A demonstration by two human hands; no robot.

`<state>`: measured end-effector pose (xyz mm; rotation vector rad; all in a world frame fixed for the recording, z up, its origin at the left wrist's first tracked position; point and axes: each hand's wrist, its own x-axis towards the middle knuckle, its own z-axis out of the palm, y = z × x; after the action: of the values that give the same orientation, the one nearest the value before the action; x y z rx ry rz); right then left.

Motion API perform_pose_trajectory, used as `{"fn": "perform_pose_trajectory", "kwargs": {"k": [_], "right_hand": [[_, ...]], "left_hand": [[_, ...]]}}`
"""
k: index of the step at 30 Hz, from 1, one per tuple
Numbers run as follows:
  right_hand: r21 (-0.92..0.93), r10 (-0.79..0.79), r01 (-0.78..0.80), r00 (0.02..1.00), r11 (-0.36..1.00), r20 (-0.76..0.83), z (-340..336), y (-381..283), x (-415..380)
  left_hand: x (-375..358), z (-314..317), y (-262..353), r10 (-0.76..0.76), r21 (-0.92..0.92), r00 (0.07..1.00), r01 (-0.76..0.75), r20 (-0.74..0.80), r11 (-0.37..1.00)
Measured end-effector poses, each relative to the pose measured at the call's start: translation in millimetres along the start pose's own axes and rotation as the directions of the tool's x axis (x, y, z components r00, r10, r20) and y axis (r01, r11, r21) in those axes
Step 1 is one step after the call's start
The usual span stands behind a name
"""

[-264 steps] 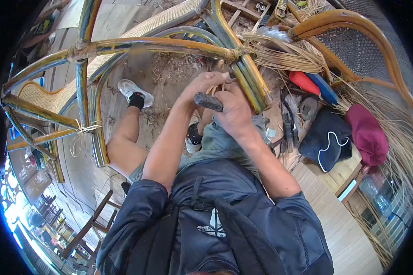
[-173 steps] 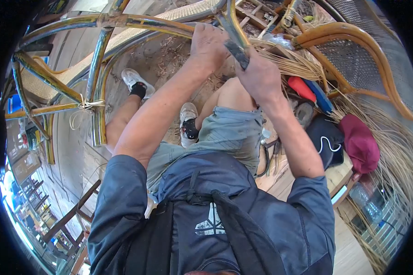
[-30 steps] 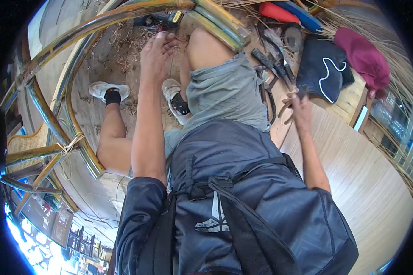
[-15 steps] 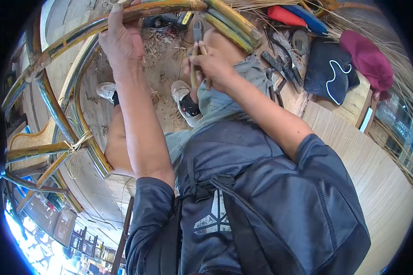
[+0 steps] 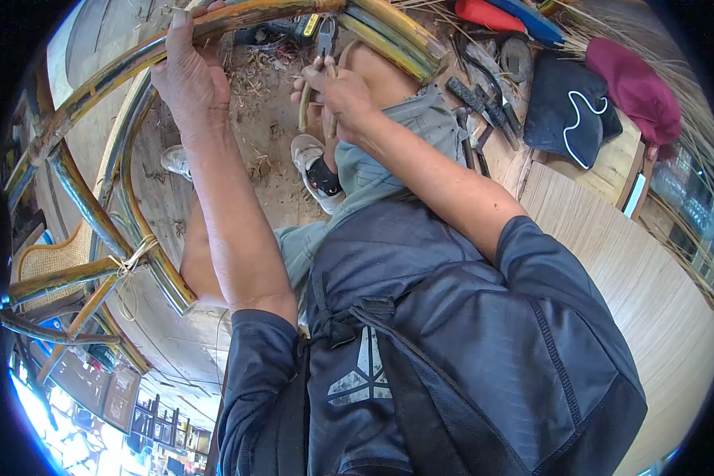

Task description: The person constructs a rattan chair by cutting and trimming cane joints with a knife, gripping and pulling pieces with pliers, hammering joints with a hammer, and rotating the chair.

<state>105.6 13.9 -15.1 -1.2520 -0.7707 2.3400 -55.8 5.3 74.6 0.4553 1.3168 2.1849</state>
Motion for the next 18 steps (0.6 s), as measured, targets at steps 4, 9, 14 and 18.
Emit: {"fn": "perform_pose_trajectory", "kwargs": {"k": [4,9,14,18], "right_hand": [[0.044,-0.007,0.006,0.999,0.999,0.034,-4.6,5.6,8.2],[0.378,0.057,-0.239,0.9,0.894,0.432,-18.6,-3.9,7.3],[0.083,0.304,-0.402,0.799,0.912,0.519,-16.8,-20.4,-13.2],[-0.228,0.129,-0.094,0.981,0.969,0.143,-9.7,10.5,-4.6]], "left_hand": [[-2.0,0.2,0.7,-0.025,0.046,1.0,0.026,-0.014,0.999],[-4.7,1.6,3.3,-0.023,0.113,1.0,0.025,-0.011,0.993],[-8.3,11.5,8.9,-0.005,0.108,0.999,0.01,-0.039,0.994],[-8.6,9.4,11.3,-0.091,0.163,0.992,0.105,-0.091,0.981]]}}
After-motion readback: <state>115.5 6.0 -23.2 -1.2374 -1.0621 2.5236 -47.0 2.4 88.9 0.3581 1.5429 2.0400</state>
